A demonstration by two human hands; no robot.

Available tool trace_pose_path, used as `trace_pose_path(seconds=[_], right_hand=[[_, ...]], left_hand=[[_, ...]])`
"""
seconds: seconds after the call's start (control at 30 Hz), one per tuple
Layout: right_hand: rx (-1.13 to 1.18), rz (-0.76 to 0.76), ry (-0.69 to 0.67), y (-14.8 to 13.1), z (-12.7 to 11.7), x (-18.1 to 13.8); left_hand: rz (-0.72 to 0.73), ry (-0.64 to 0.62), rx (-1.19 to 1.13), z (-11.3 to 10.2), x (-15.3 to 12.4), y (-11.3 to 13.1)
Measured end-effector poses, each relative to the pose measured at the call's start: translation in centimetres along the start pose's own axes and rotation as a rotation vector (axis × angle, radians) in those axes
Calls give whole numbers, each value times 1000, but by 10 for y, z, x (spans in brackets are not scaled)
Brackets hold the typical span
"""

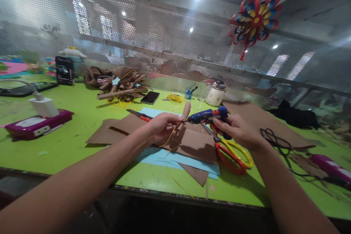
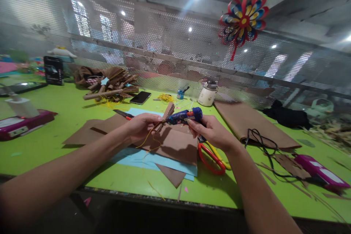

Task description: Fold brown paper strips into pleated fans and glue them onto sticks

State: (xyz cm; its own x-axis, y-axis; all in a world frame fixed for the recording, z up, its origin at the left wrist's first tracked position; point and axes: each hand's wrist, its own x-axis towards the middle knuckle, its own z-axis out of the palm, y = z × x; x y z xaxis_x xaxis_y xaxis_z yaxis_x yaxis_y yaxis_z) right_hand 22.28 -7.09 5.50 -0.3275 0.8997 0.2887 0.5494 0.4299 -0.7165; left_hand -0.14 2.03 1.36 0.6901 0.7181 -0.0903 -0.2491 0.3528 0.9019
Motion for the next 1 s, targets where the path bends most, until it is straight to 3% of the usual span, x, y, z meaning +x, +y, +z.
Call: trace_pose_path(seconds=[1.0], right_hand=[[177,-36,-80,0,-1,-5]], left_hand=[[15,22,-35,4,-3,5]])
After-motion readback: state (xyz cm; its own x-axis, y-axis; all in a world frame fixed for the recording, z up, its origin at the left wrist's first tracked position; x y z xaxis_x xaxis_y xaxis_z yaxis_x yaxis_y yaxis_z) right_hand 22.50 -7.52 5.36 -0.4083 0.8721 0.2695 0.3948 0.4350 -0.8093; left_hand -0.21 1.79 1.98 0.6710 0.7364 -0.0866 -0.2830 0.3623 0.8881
